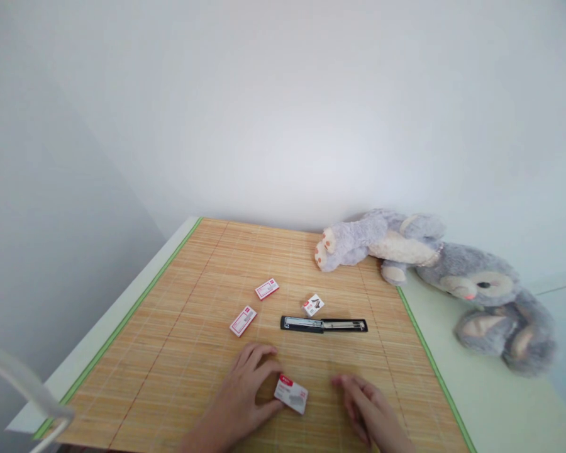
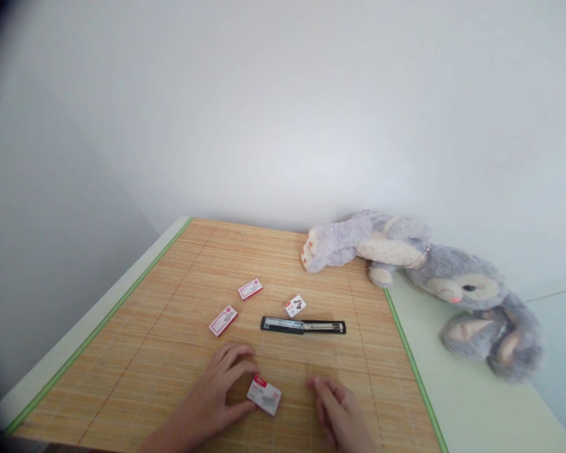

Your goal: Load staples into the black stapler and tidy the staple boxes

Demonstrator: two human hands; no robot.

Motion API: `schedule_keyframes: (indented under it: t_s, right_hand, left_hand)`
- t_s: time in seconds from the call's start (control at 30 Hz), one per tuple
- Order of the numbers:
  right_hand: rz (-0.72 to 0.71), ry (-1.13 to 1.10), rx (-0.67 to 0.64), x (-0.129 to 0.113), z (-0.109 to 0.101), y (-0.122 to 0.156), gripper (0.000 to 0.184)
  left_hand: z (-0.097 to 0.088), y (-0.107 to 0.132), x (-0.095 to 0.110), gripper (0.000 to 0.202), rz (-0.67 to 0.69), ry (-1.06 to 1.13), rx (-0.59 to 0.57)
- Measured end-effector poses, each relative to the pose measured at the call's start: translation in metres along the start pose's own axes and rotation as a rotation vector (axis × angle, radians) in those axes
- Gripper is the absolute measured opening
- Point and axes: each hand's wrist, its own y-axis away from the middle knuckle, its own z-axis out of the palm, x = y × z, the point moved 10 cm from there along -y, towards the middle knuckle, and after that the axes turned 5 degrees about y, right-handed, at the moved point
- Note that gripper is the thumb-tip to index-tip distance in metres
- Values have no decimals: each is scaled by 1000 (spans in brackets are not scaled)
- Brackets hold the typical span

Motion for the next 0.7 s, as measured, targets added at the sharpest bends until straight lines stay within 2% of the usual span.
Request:
schedule_keyframes:
  t_s: [0.1,0.23,0.4,0.57,0.63,0.7]
  right_hand:
    - [-5,130,-153,-1,37,2,59]
    - [-181,140,-177,-30,52,-13,51]
    - [-210,132,-139,-43,40,-33,49]
    - [-124,251,-90,-29,25,-43,56]
    - [-114,314,-39,-29,16,-43,56]
    - [-163,455,92,-40,1,-40,53]
  left_hand:
    - [7,-15,7,36,-17,25,7]
    - [18,-38,20,38,10,68,53]
    - [14,-46,9,40,27,99,54]
    - [2,-36,-15,37,15,108,68]
    - [1,-32,-21,49,2,111,77]
    - [1,-29,-24,69,-21,112,99]
